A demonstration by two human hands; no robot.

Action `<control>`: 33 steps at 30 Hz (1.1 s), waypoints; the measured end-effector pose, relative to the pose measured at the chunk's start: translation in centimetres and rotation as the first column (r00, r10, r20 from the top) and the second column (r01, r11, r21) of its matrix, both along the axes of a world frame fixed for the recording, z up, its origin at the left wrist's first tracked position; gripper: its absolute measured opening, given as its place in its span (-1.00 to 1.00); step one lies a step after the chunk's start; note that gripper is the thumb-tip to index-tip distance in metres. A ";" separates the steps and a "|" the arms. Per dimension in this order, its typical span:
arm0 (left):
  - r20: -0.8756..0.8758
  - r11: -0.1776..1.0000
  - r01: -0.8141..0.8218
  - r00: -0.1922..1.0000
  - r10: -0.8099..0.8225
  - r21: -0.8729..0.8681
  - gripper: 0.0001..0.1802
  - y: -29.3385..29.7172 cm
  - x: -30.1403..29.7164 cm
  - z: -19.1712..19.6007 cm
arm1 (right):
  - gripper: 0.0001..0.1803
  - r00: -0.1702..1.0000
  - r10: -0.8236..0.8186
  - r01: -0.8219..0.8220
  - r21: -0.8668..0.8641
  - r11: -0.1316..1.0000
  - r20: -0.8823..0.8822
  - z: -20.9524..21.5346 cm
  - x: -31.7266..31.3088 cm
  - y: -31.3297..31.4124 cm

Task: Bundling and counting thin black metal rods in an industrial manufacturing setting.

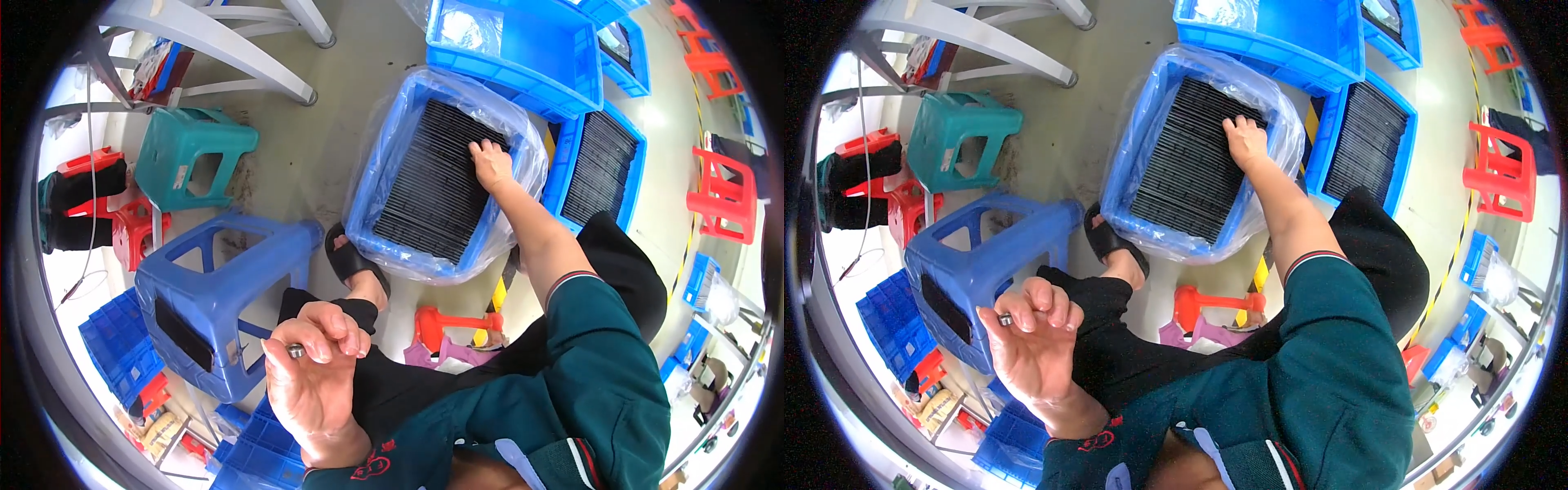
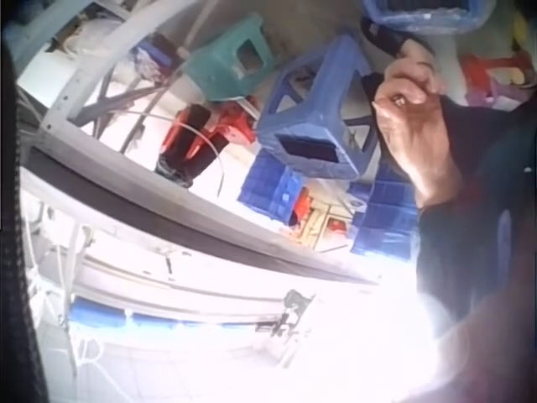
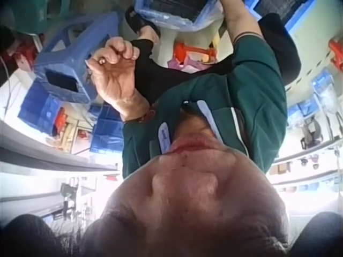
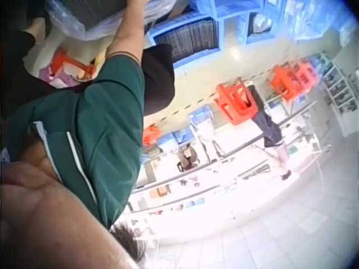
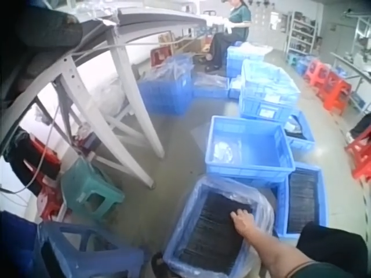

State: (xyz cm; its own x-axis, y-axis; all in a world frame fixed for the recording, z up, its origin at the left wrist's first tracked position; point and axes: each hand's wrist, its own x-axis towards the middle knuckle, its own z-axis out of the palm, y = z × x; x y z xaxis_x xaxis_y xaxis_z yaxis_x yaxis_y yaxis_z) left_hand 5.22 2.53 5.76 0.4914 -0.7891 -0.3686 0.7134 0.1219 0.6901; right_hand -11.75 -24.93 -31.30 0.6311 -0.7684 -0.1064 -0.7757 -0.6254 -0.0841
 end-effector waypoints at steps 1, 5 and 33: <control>0.001 1.000 -0.004 1.000 0.004 0.004 -0.51 0.0 0.0 0.1 | -0.80 1.000 0.006 -0.006 0.014 1.000 -0.007 0.3 0.1 -0.1; -0.014 1.000 -0.005 1.000 0.005 0.005 -0.51 -0.2 0.0 0.1 | -0.81 0.998 -0.053 0.053 -0.002 0.999 0.015 -0.3 -0.4 -0.1; 0.013 0.998 0.057 0.998 -0.057 -0.023 -0.57 -1.9 -0.9 0.5 | -0.76 0.903 0.415 -0.335 0.418 0.845 -0.115 8.8 4.3 -7.7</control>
State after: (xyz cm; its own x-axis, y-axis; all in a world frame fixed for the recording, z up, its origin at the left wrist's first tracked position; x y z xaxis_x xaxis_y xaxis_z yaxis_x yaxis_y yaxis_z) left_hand 4.35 0.62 6.22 0.4499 -0.8241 -0.3443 0.7112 0.0974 0.6963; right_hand -7.44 -32.60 -22.49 0.7983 -0.3511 -0.4893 -0.5133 -0.8216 -0.2479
